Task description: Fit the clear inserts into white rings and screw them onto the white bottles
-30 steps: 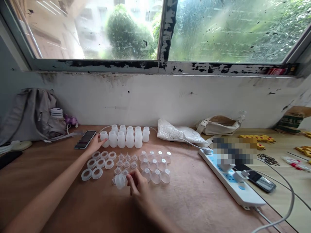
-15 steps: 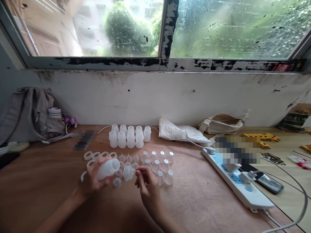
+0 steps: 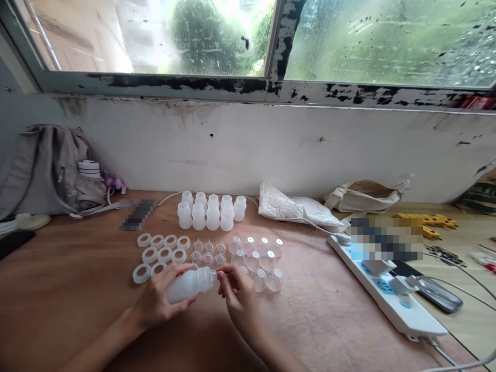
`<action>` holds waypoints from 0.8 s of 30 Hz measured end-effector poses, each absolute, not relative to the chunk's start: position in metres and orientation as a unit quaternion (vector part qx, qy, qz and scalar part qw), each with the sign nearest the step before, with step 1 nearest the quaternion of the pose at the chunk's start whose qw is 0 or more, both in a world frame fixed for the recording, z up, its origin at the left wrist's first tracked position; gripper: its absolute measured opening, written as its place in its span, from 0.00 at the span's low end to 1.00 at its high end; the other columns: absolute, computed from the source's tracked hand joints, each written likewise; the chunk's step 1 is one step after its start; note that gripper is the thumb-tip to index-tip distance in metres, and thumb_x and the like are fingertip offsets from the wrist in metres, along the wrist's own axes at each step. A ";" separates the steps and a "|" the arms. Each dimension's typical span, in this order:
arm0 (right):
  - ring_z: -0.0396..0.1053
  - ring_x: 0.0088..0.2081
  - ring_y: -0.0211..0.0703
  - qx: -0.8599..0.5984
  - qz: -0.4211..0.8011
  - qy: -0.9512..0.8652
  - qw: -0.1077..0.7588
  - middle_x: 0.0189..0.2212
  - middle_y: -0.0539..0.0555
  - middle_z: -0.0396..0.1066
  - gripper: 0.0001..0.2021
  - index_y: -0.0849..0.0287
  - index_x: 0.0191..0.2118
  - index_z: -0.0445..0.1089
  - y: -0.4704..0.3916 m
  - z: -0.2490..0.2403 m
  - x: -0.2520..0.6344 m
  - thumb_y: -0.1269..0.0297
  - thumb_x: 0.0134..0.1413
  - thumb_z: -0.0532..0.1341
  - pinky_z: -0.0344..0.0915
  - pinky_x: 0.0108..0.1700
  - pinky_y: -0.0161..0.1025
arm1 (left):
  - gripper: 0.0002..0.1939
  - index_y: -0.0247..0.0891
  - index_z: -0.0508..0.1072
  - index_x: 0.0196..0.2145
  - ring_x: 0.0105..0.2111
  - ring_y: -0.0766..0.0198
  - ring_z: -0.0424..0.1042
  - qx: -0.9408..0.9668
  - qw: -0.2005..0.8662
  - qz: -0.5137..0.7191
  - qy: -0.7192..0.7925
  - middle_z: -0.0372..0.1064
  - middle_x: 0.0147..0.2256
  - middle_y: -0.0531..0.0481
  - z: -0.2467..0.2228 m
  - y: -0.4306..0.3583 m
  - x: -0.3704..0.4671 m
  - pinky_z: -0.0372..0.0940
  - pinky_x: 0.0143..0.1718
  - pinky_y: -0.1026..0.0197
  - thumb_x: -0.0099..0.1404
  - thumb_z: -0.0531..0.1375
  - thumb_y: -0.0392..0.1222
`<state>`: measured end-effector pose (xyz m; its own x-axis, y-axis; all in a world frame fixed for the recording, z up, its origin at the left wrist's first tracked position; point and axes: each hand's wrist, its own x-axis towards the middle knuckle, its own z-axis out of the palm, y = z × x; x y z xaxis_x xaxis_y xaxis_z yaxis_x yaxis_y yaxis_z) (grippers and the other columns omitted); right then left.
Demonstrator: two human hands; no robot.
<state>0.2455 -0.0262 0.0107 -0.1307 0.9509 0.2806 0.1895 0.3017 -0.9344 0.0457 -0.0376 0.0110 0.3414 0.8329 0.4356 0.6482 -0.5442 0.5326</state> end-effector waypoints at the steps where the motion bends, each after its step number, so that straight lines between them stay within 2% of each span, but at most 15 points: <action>1: 0.61 0.20 0.35 -0.443 0.391 -0.644 0.486 0.20 0.49 0.62 0.10 0.59 0.30 0.62 -0.026 0.011 0.245 0.58 0.54 0.53 0.60 0.23 0.33 | 0.26 0.42 0.60 0.48 0.37 0.59 0.68 0.804 0.134 0.349 0.462 0.67 0.39 0.47 0.011 -0.038 0.046 0.66 0.37 0.59 0.51 0.60 0.46; 14: 0.59 0.19 0.35 -0.465 0.395 -0.643 0.463 0.17 0.47 0.59 0.13 0.58 0.26 0.60 -0.026 0.011 0.246 0.54 0.54 0.52 0.56 0.21 0.32 | 0.22 0.42 0.61 0.44 0.37 0.59 0.68 0.800 0.152 0.349 0.464 0.66 0.37 0.48 0.008 -0.037 0.046 0.65 0.37 0.59 0.51 0.60 0.46; 19: 0.55 0.17 0.33 -0.476 0.381 -0.651 0.452 0.15 0.46 0.57 0.15 0.58 0.22 0.57 -0.025 0.011 0.247 0.54 0.53 0.53 0.53 0.20 0.32 | 0.22 0.42 0.61 0.44 0.37 0.59 0.67 0.809 0.149 0.347 0.450 0.66 0.36 0.47 0.007 -0.037 0.046 0.64 0.36 0.59 0.51 0.59 0.46; 24: 0.49 0.18 0.32 -0.496 0.339 -0.665 0.444 0.14 0.45 0.50 0.18 0.57 0.18 0.52 -0.023 0.010 0.247 0.56 0.53 0.53 0.47 0.20 0.32 | 0.23 0.41 0.61 0.44 0.36 0.59 0.68 0.815 0.145 0.347 0.440 0.66 0.37 0.47 0.006 -0.038 0.047 0.65 0.35 0.59 0.51 0.60 0.47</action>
<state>0.2472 -0.0232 0.0095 -0.1141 0.9603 0.2545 0.3594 0.2787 -0.8906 0.0473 -0.0376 0.0061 0.3722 0.8187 0.4372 0.6171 -0.5702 0.5424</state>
